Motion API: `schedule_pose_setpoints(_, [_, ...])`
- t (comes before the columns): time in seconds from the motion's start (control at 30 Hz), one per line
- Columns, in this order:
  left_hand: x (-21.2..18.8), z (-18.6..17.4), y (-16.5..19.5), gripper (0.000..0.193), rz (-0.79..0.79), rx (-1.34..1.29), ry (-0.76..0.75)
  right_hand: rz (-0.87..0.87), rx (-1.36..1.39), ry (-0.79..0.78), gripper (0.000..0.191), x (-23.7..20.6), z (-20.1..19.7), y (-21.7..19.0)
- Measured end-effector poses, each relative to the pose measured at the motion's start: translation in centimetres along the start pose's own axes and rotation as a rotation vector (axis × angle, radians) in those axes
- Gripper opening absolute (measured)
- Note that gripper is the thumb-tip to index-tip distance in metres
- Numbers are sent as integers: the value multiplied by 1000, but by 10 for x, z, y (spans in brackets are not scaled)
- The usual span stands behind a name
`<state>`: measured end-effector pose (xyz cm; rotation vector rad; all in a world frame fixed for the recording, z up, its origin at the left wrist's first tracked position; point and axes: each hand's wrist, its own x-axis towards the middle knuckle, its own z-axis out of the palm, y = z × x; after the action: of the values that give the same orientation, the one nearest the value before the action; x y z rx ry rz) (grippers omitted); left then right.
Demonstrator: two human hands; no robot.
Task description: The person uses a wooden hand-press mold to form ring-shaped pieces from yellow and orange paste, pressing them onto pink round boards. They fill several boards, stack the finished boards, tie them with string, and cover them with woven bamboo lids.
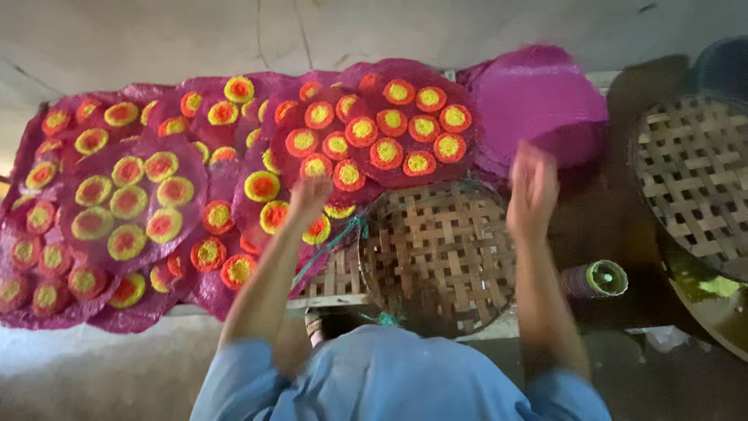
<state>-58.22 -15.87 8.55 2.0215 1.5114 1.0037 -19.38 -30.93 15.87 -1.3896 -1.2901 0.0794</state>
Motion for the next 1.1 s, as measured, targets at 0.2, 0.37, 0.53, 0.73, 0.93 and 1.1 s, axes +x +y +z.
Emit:
schedule_pose_setpoints(0.2, [-174,36,-21,35,-178,-103,-306,-75,-596,572,17,-196,-116,20])
schedule_pose_setpoints(0.37, [-202,74,-22,49,-75,130,-216,903,93,432,41,-198,-194,96])
schedule_pose_setpoints(0.53, [-202,101,-14,46,-336,-558,-337,1097,417,40,54,-172,-204,120])
schedule_pose_setpoints(0.73, [-234,98,26,61,-681,-1161,-442,951,316,-255,63,-168,-160,118])
schedule_pose_setpoints(0.93, [-247,56,1,62,-543,-1272,-303,1048,509,123,55,-188,-151,111])
schedule_pose_setpoints(1.1, [-241,10,-23,39,-306,-1480,-223,669,1117,36,45,-205,-147,78])
